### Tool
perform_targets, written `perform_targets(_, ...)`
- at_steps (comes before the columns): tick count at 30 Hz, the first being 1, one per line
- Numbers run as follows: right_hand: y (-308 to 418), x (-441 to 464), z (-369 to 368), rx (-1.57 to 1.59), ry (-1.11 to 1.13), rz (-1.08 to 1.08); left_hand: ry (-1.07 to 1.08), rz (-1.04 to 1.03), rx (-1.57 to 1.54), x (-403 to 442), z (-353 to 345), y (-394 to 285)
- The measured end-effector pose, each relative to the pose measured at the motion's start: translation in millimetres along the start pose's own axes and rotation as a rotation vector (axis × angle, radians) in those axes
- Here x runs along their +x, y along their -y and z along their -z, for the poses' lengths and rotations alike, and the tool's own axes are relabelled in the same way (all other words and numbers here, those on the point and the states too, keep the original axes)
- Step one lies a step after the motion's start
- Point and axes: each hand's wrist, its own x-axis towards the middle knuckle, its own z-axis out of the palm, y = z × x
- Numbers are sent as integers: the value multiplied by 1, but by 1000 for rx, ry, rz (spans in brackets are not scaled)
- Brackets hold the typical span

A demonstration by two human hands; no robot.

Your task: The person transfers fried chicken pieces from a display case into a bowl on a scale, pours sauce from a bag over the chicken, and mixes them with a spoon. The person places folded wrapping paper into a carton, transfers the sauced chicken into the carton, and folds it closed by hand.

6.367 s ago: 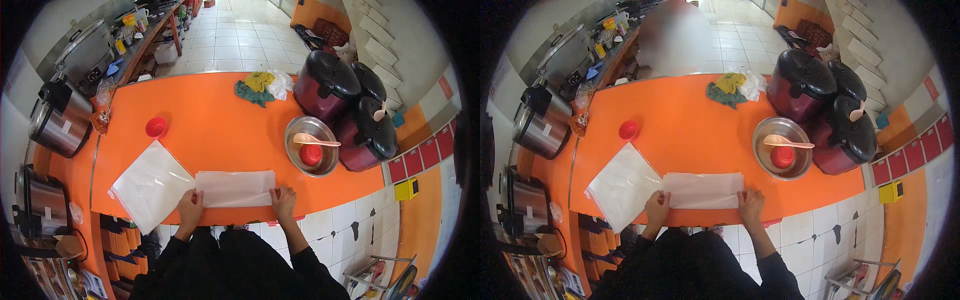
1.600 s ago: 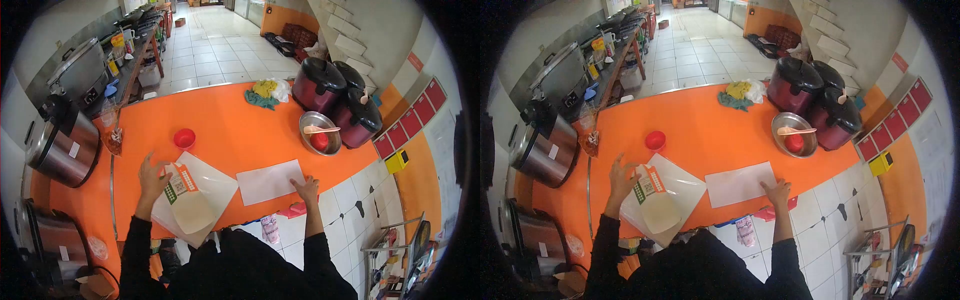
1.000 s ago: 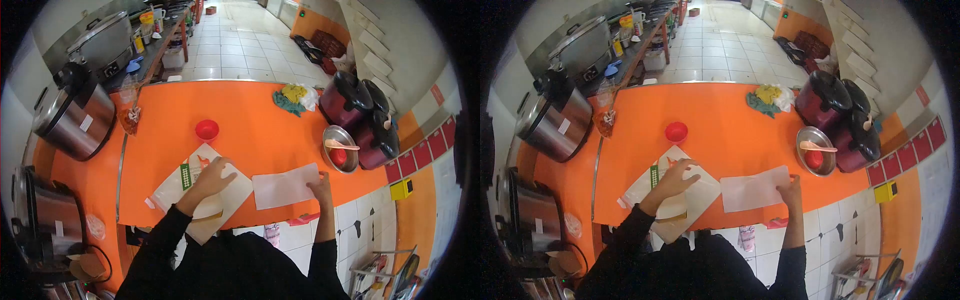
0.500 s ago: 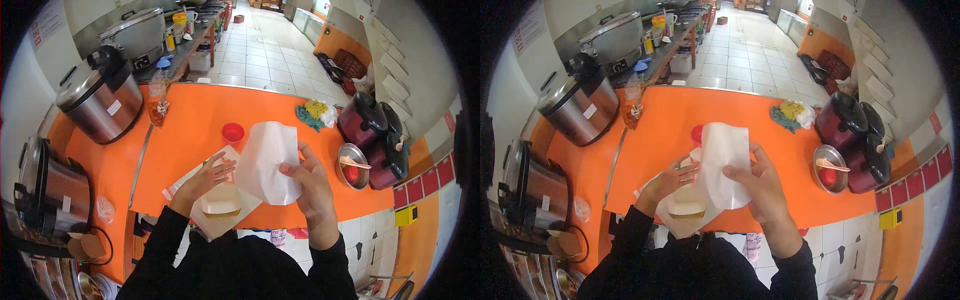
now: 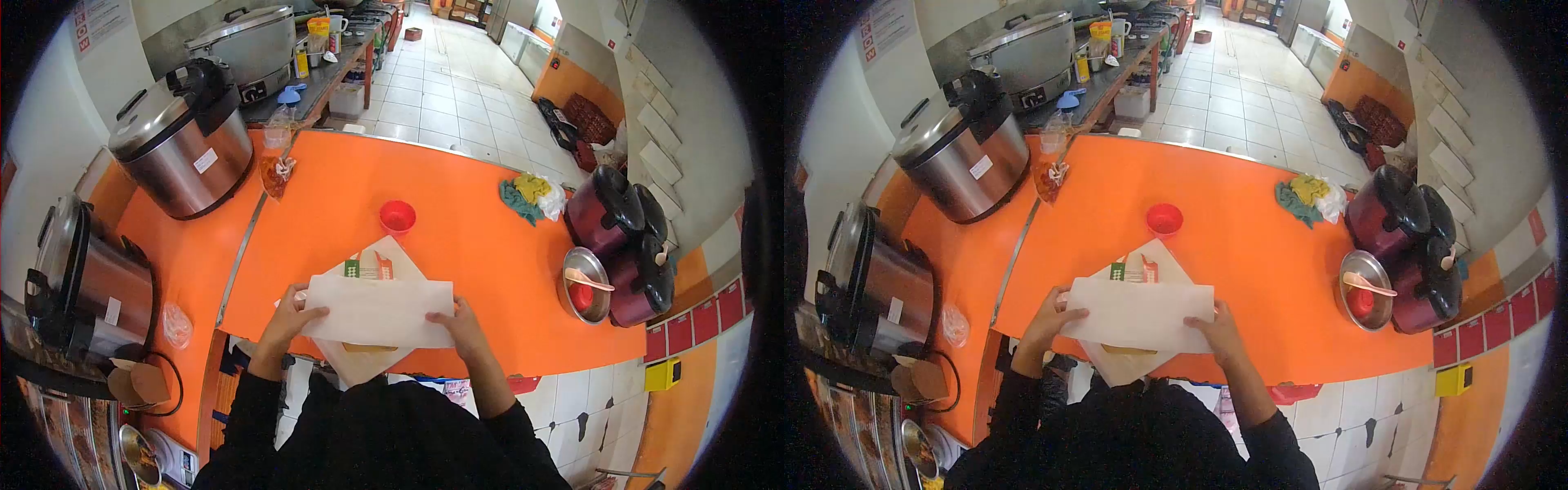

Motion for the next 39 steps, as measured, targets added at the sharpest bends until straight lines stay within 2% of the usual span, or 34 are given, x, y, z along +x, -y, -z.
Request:
perform_targets(4, -48, 23, 3, -142, 1, 35, -23, -54, 47, 4, 13, 31)
perform_targets(7, -37, 13, -4, -157, 9, -44, -44, -85, 71, -3, 13, 33)
perform_targets(8, -39, 13, -4, -253, -21, -16, -53, -94, 82, -8, 12, 31)
perform_targets(10, -43, 14, -5, -445, -82, 44, -190, -237, 345, -16, 9, 29)
perform_targets(11, -42, 13, -6, -615, -124, 219, -259, -308, 478, -21, 6, 27)
perform_targets(13, -37, 9, -11, -947, -207, 578, -350, -619, 813, -31, -8, 0)
perform_targets(14, -26, 3, -16, -970, -204, 660, -395, -774, 980, -32, -15, -14)
perform_targets(16, 2, -8, -31, -1016, -190, 815, -135, -776, 1000, -31, -26, -31)
perform_targets(19, 1, 10, -44, -911, 165, 767, 186, -728, 1109, -14, -37, -26)
perform_targets(23, -9, 10, -63, -1187, 380, 663, 396, -680, 1244, 1, -45, -4)
perform_targets(27, -34, 1, -61, -1391, 336, 724, 338, -774, 1241, -7, -51, 38)
perform_targets(31, -51, -11, -65, -1538, 276, 740, 281, -765, 1406, -17, -59, 62)
perform_targets(36, -57, -15, -66, -1573, 205, 854, 284, -697, 1434, -28, -61, 45)
perform_targets(39, -52, -16, -66, -1541, 249, 859, 278, -655, 1396, -31, -61, 38)
